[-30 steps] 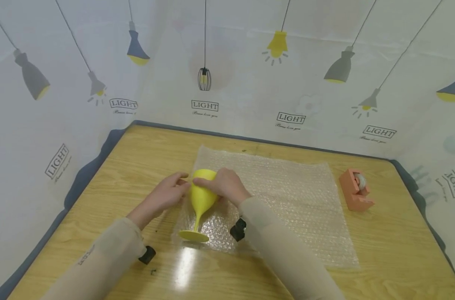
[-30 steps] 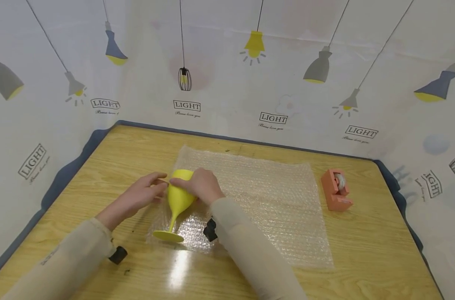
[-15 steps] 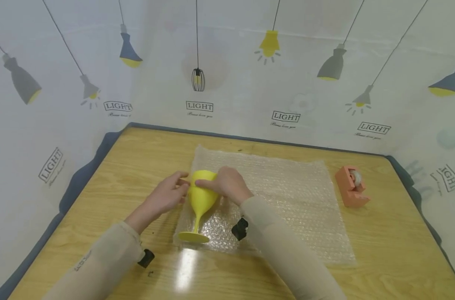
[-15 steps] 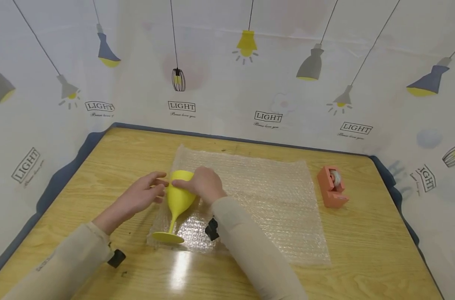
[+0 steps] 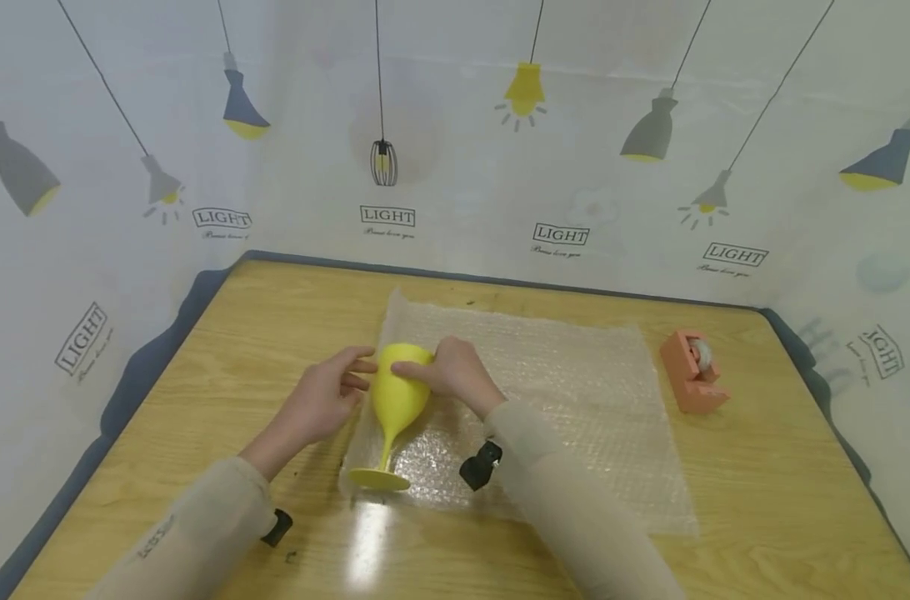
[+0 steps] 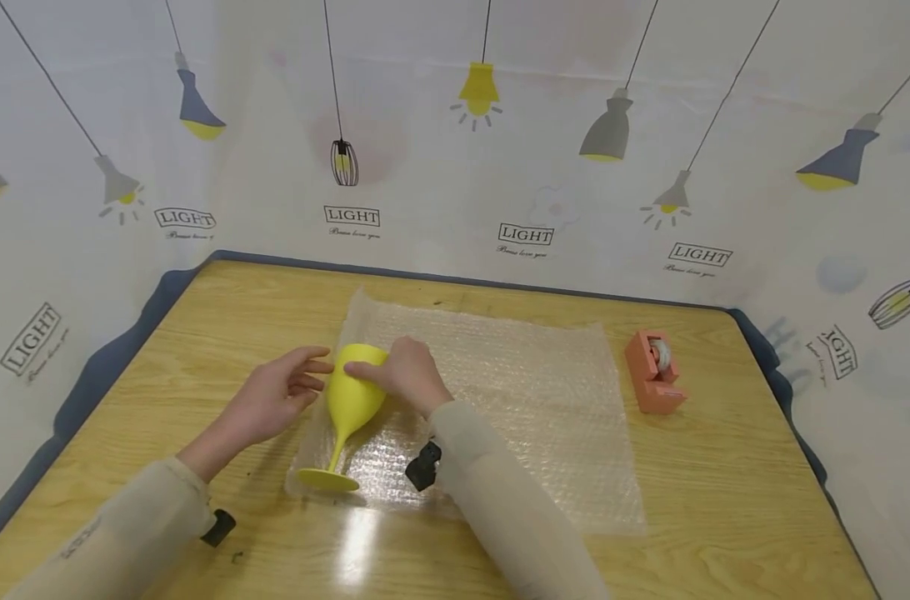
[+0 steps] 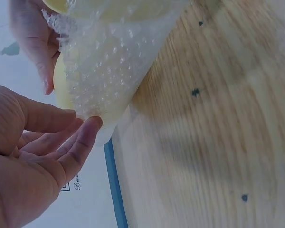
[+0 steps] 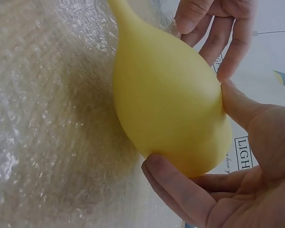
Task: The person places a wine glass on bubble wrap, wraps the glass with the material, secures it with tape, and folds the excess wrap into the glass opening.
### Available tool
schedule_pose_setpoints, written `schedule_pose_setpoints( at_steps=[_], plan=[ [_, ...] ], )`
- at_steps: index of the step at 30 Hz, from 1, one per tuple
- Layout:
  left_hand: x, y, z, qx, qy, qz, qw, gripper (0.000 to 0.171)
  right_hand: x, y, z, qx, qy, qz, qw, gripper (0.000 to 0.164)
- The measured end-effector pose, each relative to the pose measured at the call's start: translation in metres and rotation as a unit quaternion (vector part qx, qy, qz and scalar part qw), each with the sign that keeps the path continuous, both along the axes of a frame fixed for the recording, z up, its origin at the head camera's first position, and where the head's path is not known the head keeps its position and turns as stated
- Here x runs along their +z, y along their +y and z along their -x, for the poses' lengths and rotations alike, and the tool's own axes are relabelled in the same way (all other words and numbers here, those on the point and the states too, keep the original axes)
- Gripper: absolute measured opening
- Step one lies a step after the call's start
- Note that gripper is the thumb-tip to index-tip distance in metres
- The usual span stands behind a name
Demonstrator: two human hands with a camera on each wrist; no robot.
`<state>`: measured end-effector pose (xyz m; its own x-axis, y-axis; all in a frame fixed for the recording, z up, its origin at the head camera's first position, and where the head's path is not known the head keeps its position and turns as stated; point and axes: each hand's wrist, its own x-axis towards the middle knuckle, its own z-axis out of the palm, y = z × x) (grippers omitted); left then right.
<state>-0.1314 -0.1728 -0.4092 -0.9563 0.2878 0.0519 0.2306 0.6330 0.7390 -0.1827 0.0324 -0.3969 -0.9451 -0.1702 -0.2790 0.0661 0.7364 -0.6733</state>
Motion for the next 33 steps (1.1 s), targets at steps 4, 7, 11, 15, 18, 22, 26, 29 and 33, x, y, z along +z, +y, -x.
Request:
schedule_pose_setpoints(
  at_steps=[4,7,11,15,18,22,26,29,33],
  plan=[
    [0.0,-0.002,0.001,0.007,0.004,0.009,0.9999,0.06,-0.003,-0.002,0.002,0.003,-0.002,0.008,1.0,0.055],
    [0.0,-0.006,0.0,0.013,0.003,0.021,0.9997,0.062,-0.005,-0.005,0.003,0.01,-0.009,0.01,1.0,0.056],
    [0.001,-0.013,-0.001,0.018,0.011,0.029,0.9994,0.062,-0.005,-0.008,0.001,0.021,-0.024,0.017,0.999,0.055],
    [0.0,-0.014,-0.001,0.016,0.018,0.027,0.9993,0.062,-0.004,-0.007,0.0,0.027,-0.033,0.023,0.999,0.052],
    [0.001,-0.013,0.001,0.017,0.016,0.033,0.9992,0.062,-0.003,-0.005,0.0,0.028,-0.039,0.019,0.999,0.05],
    [0.002,-0.013,0.003,0.018,0.019,0.038,0.9989,0.062,-0.001,-0.003,0.0,0.028,-0.044,0.012,0.999,0.05],
    [0.002,-0.012,0.004,0.016,0.028,0.035,0.9989,0.062,0.003,0.001,-0.001,0.027,-0.049,0.008,0.998,0.049],
    [0.001,-0.009,0.006,0.016,0.027,0.027,0.9992,0.066,0.005,0.003,-0.001,0.03,-0.048,0.007,0.998,0.048],
    [0.002,-0.005,0.009,0.019,0.02,0.024,0.9993,0.075,0.005,0.007,0.0,0.033,-0.045,0.004,0.998,0.046]
  ],
)
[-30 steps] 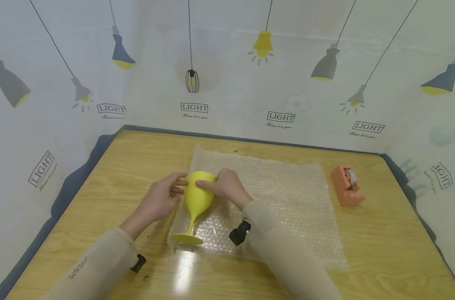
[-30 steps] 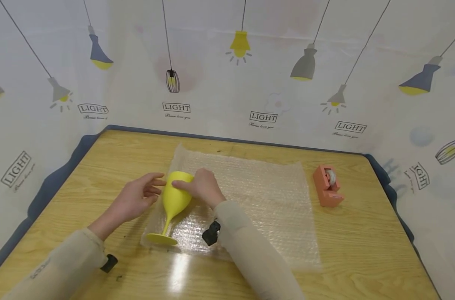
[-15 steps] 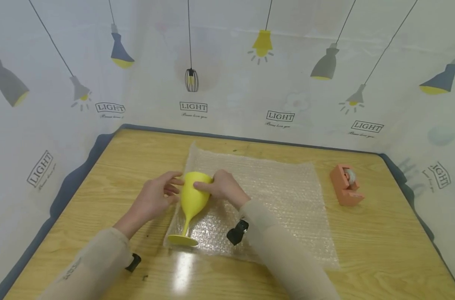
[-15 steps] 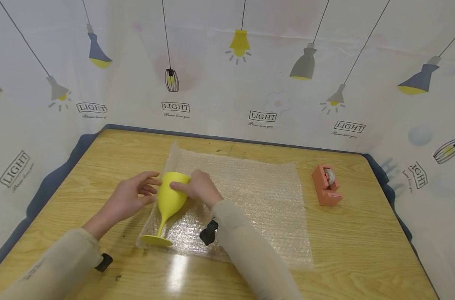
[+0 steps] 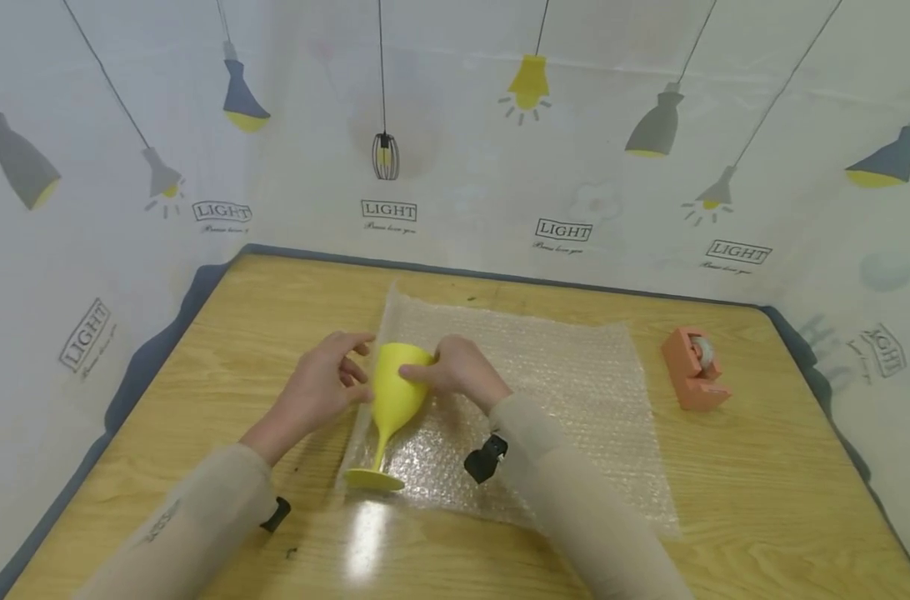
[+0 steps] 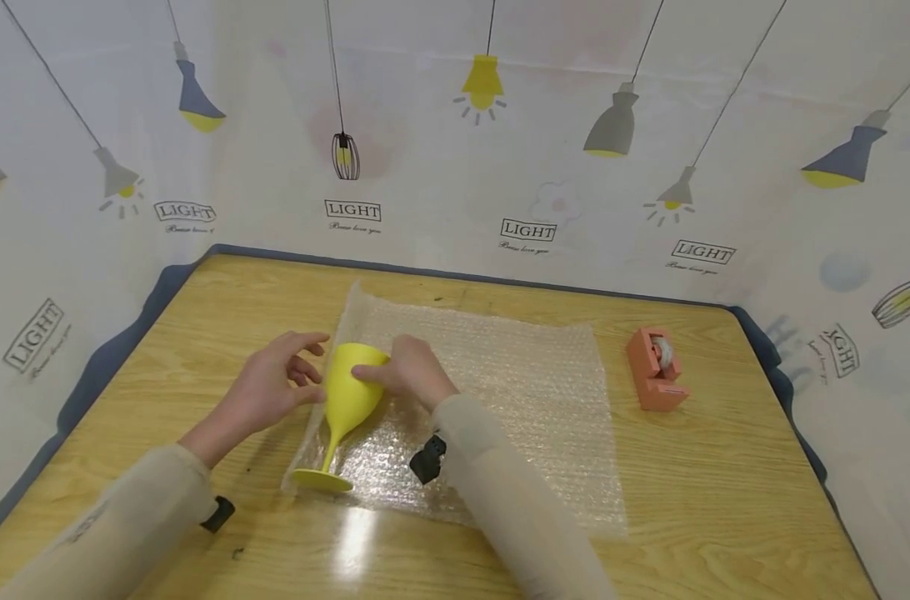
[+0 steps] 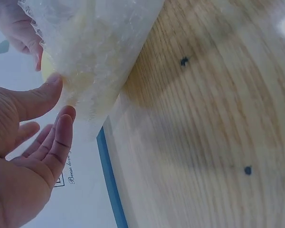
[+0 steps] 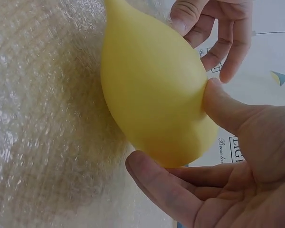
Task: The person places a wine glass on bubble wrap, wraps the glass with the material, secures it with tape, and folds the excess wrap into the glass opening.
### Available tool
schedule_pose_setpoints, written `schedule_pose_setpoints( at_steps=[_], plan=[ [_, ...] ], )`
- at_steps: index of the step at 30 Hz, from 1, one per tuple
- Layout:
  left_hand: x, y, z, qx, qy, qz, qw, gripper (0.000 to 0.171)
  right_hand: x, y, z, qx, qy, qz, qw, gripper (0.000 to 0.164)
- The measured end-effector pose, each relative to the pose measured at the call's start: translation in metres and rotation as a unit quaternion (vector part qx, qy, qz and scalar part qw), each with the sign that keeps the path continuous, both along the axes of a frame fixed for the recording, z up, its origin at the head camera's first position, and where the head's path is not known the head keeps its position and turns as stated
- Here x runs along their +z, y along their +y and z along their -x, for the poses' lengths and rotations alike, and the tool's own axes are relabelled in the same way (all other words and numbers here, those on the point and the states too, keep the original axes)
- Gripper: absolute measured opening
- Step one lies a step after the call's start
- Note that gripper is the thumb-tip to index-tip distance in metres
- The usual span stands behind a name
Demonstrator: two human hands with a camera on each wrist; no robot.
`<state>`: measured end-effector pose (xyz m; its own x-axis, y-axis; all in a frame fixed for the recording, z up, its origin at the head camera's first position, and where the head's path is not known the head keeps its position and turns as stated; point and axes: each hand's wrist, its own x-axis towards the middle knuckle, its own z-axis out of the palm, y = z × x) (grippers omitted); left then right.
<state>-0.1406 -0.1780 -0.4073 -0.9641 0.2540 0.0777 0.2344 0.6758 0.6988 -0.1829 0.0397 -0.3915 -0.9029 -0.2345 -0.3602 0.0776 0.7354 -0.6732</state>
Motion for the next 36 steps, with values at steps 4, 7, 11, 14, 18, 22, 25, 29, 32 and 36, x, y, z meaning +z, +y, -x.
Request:
schedule_pose_setpoints(
  at_steps=[4,7,11,14,18,22,25,29,32,36],
  plan=[
    [0.002,0.003,0.004,0.001,-0.013,0.014,0.9998,0.076,-0.001,0.004,0.001,0.001,-0.009,-0.002,1.0,0.047],
    [0.004,0.004,0.006,-0.009,-0.025,0.029,0.9992,0.072,-0.001,0.007,0.002,0.002,-0.017,-0.002,1.0,0.049],
    [0.005,0.005,0.008,-0.031,-0.033,0.042,0.9981,0.071,0.0,0.01,0.001,0.006,-0.022,-0.005,1.0,0.049],
    [0.007,0.007,0.008,-0.04,-0.04,0.044,0.9974,0.071,0.001,0.013,0.0,0.007,-0.018,-0.009,1.0,0.047],
    [0.007,0.009,0.008,-0.042,-0.043,0.051,0.9969,0.072,0.002,0.016,-0.002,0.004,-0.01,-0.007,1.0,0.045],
    [0.007,0.012,0.008,-0.043,-0.04,0.054,0.9968,0.073,0.002,0.018,-0.003,0.004,0.008,-0.021,1.0,0.045],
    [0.006,0.015,0.008,-0.044,-0.038,0.059,0.9966,0.073,0.001,0.02,-0.003,0.008,0.027,-0.039,0.999,0.044],
    [0.006,0.019,0.008,-0.046,-0.041,0.065,0.996,0.073,0.001,0.023,-0.004,0.022,0.05,-0.063,0.996,0.042],
    [0.006,0.023,0.008,-0.049,-0.042,0.066,0.9957,0.073,0.001,0.025,-0.006,0.035,0.07,-0.076,0.994,0.041],
    [0.006,0.029,0.007,-0.05,-0.038,0.066,0.9958,0.074,0.002,0.029,-0.009,0.047,0.086,-0.079,0.992,0.037]
  ],
)
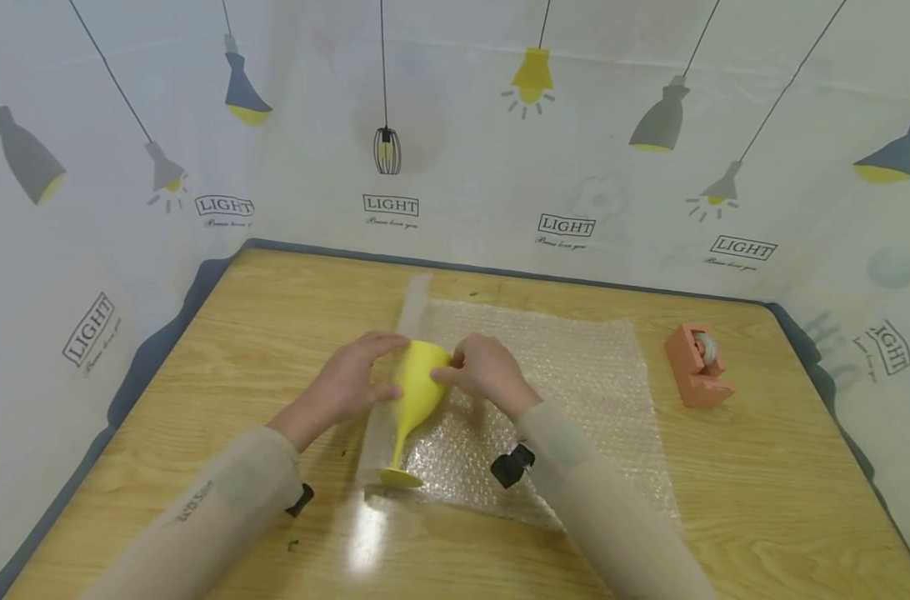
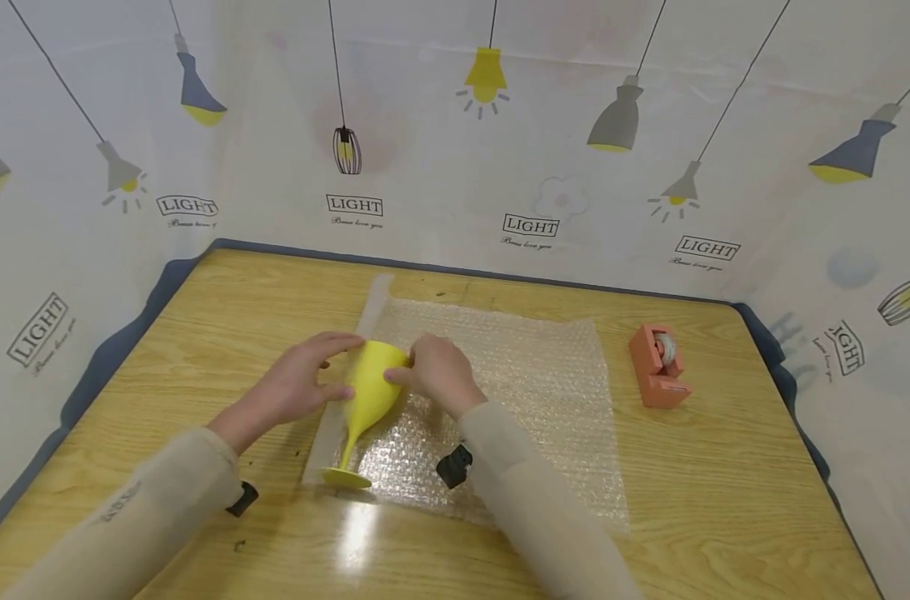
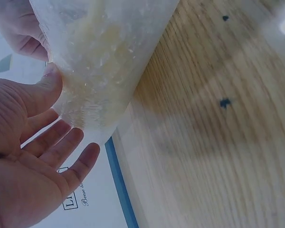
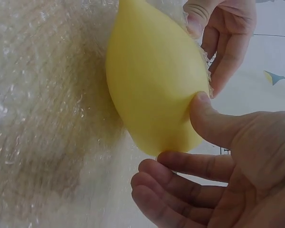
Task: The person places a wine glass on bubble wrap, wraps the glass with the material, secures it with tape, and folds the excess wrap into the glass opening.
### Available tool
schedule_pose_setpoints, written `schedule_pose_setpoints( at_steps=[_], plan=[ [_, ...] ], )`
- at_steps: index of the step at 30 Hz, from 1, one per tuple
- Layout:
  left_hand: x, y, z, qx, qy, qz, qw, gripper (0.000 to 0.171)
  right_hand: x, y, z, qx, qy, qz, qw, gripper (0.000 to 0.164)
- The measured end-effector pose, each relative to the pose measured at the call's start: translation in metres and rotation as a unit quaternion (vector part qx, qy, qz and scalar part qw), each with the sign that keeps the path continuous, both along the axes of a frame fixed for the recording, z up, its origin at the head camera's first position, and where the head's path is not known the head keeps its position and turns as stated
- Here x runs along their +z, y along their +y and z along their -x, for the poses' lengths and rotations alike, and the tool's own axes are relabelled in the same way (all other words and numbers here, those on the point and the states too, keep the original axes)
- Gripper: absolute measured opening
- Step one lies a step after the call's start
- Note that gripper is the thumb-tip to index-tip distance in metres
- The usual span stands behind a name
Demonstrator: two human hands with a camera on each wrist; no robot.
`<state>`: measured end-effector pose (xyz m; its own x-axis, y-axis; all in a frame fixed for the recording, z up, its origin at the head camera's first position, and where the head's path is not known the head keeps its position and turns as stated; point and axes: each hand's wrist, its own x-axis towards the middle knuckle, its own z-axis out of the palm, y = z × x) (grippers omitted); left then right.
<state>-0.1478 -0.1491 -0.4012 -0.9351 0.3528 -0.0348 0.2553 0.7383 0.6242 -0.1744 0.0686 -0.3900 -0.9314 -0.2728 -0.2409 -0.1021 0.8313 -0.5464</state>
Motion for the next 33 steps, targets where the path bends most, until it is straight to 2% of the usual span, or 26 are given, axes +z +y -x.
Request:
schedule_pose_setpoints(
  at_steps=[4,10,25,29,33],
  plan=[
    [0.002,0.006,-0.001,-0.002,0.004,-0.001,1.0,0.075,0.0,0.006,0.0,0.011,-0.002,0.001,1.0,0.035],
    [0.002,0.015,-0.003,-0.004,0.012,0.002,0.9999,0.077,-0.003,0.014,0.002,0.023,-0.003,-0.008,1.0,0.044],
    [0.003,0.024,-0.008,-0.029,0.04,0.006,0.9988,0.076,-0.01,0.028,0.004,0.061,0.0,0.065,0.996,0.034],
    [0.002,0.026,-0.007,-0.038,0.045,0.005,0.9983,0.075,-0.012,0.031,0.004,0.069,-0.013,0.083,0.994,0.031],
    [0.002,0.028,-0.006,-0.042,0.047,0.005,0.998,0.075,-0.011,0.034,0.004,0.062,-0.049,0.106,0.991,0.034]
  ],
)
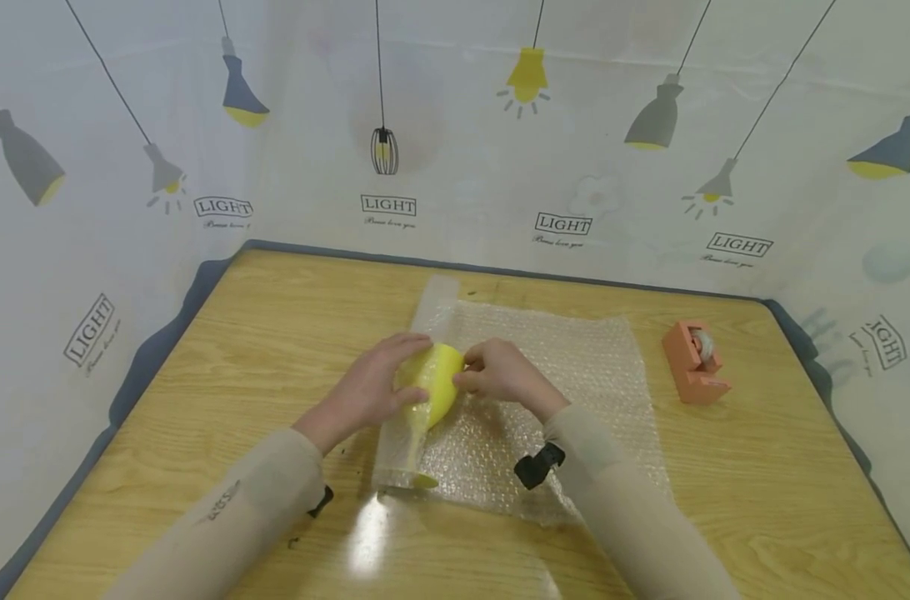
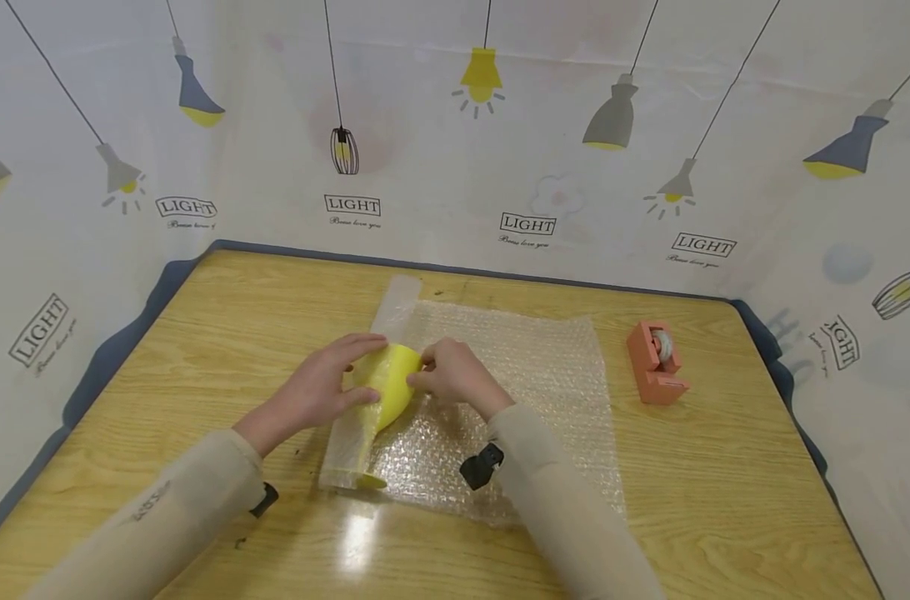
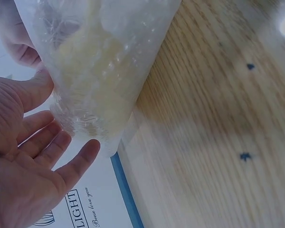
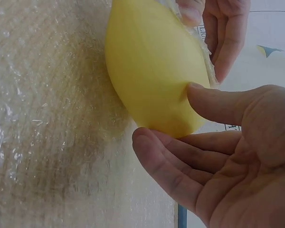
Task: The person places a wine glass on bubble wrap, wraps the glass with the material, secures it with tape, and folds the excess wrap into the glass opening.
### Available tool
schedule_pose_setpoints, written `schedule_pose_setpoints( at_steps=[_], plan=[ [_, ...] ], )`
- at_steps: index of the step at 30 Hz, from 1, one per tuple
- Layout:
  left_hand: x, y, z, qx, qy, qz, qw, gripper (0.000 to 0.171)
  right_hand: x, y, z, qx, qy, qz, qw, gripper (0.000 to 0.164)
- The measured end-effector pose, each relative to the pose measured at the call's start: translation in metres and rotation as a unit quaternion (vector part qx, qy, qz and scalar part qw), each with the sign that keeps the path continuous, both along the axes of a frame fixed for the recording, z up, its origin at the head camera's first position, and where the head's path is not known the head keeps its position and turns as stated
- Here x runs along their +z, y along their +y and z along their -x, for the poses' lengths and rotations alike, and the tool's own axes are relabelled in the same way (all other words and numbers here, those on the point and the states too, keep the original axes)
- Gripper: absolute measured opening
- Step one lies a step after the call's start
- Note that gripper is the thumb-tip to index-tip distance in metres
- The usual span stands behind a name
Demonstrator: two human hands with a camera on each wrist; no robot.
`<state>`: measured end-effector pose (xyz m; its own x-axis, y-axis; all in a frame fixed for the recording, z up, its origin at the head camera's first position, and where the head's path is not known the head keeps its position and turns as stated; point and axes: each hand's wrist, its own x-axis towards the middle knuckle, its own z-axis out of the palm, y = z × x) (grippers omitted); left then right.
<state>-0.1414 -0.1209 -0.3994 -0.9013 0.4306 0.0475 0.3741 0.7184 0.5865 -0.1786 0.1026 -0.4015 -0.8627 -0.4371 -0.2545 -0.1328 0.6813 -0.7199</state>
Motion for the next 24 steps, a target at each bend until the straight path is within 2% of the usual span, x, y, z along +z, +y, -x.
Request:
schedule_pose_setpoints(
  at_steps=[3,8,14,24],
  plan=[
    [-0.001,0.001,0.002,-0.003,0.0,-0.002,1.0,0.076,0.001,0.002,0.001,-0.005,-0.026,0.008,1.0,0.036],
    [-0.002,0.004,0.003,-0.001,-0.009,-0.01,0.9999,0.077,-0.001,0.005,0.002,-0.005,-0.039,0.01,0.999,0.038],
    [-0.001,0.008,0.003,0.005,-0.012,-0.011,0.9999,0.077,-0.006,0.007,0.002,-0.009,-0.033,0.032,0.999,0.04],
    [0.004,0.008,0.002,-0.019,0.021,0.001,0.9996,0.074,-0.012,0.003,0.0,-0.014,-0.01,0.065,0.998,0.04]
  ],
)
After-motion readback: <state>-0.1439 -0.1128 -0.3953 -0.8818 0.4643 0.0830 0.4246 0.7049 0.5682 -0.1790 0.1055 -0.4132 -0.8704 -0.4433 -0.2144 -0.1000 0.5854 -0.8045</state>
